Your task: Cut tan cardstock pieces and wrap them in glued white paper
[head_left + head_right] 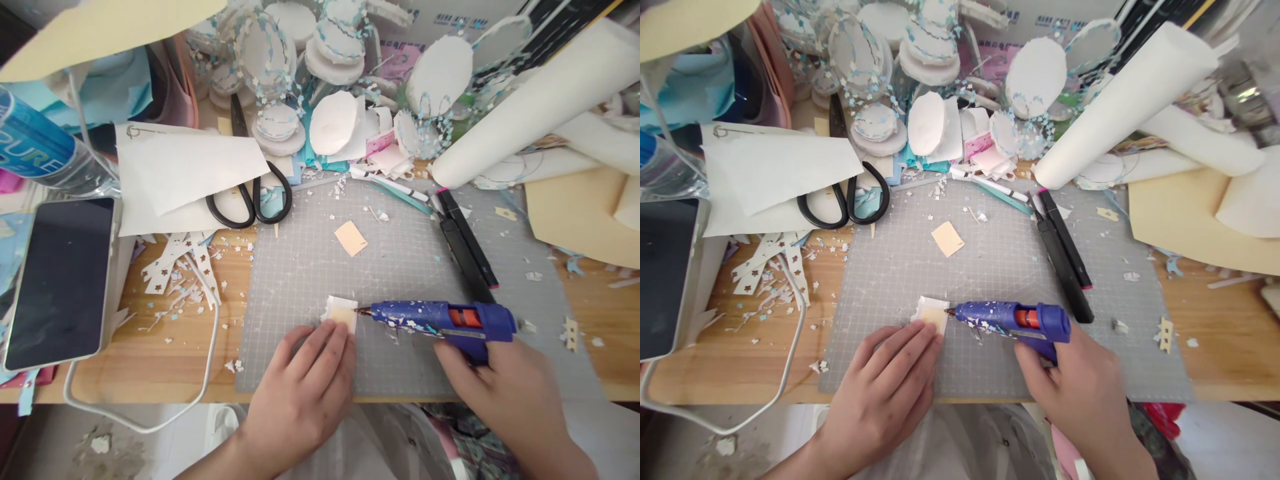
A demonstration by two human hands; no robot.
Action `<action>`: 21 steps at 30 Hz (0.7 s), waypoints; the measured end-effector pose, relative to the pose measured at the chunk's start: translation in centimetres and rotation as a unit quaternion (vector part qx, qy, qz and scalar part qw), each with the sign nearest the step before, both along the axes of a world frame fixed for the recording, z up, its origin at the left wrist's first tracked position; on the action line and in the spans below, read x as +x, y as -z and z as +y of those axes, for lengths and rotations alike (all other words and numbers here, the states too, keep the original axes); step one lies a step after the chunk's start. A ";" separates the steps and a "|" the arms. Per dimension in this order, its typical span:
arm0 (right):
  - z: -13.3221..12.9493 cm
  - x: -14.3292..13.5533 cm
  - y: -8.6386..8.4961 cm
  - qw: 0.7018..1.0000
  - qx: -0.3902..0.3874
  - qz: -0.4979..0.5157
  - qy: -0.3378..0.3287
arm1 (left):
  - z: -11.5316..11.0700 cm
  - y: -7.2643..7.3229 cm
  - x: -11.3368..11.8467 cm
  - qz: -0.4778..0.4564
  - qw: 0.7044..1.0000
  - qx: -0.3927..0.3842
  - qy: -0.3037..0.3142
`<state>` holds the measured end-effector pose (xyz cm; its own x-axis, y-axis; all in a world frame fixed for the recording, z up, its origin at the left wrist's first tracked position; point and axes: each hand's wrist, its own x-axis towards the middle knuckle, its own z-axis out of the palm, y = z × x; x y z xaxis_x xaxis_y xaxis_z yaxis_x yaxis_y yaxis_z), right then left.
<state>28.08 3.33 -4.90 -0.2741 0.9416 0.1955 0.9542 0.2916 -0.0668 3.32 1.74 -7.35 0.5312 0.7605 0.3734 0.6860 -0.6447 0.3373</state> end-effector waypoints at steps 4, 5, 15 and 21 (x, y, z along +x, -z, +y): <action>-0.3 0.4 0.1 1.000 -0.008 0.000 0.007 | 0.0 0.0 0.0 0.002 1.000 -0.001 0.002; -0.4 0.5 0.1 1.000 -0.010 0.000 0.011 | 0.0 0.0 0.0 0.002 1.000 0.000 0.001; -0.3 0.0 0.2 1.000 0.022 0.007 -0.003 | 0.0 0.0 0.0 0.002 1.000 -0.005 0.001; 0.0 -1.1 0.2 0.999 0.048 0.019 -0.012 | 0.0 0.1 0.0 0.004 1.000 0.001 0.004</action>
<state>26.98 3.38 -5.09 -0.2877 0.9109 0.2957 0.9438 0.3221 -0.0739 3.29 1.71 -7.46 0.5407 0.7557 0.3695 0.6837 -0.6507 0.3305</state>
